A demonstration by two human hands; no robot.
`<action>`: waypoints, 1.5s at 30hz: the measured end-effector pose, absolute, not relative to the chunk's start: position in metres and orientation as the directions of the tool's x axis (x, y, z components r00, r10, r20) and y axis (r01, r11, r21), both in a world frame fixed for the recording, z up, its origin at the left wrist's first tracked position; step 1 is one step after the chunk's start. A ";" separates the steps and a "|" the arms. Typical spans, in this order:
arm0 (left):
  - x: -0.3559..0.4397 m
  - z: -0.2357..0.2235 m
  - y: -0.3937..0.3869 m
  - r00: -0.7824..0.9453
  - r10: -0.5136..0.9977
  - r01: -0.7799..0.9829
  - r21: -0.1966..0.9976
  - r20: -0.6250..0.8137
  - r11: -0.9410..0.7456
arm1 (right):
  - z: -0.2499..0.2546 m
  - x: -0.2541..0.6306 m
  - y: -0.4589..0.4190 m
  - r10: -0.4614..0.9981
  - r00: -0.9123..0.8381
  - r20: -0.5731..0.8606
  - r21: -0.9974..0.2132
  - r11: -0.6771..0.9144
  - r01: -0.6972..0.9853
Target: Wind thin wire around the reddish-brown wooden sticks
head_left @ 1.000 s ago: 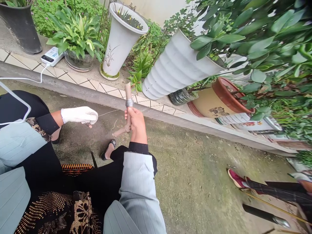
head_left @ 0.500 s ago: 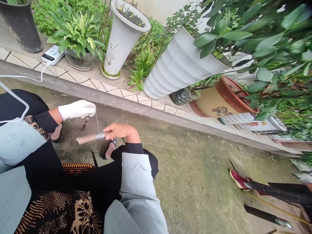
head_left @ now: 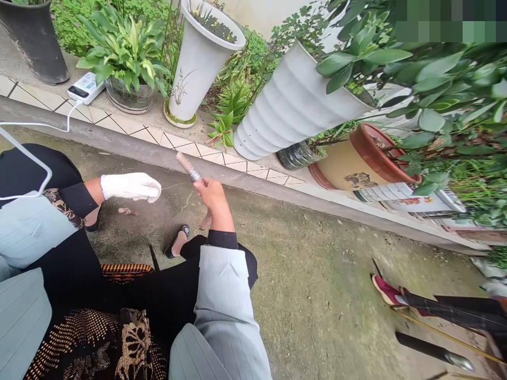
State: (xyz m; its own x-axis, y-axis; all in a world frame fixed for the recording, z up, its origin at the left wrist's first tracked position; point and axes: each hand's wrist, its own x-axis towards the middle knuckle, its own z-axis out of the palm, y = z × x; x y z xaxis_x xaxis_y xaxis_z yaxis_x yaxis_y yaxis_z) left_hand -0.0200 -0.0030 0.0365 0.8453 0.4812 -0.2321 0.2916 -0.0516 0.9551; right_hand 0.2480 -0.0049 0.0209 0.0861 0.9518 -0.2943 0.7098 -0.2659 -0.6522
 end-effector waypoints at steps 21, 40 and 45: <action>-0.019 0.031 -0.002 0.814 0.538 0.273 0.962 -0.217 -0.027 | 0.052 0.259 -0.023 0.999 -0.051 -0.015 -0.999 -0.013 0.045; -0.021 0.036 -0.001 0.737 0.626 0.360 0.932 -0.253 -0.048 | 0.032 0.224 -0.026 0.283 -0.748 -0.600 -0.785 -0.028 0.619; -0.017 0.018 0.003 0.736 0.643 0.311 0.949 -0.212 -0.044 | 0.056 0.237 -0.034 0.571 -0.771 -0.282 -0.959 -0.183 0.215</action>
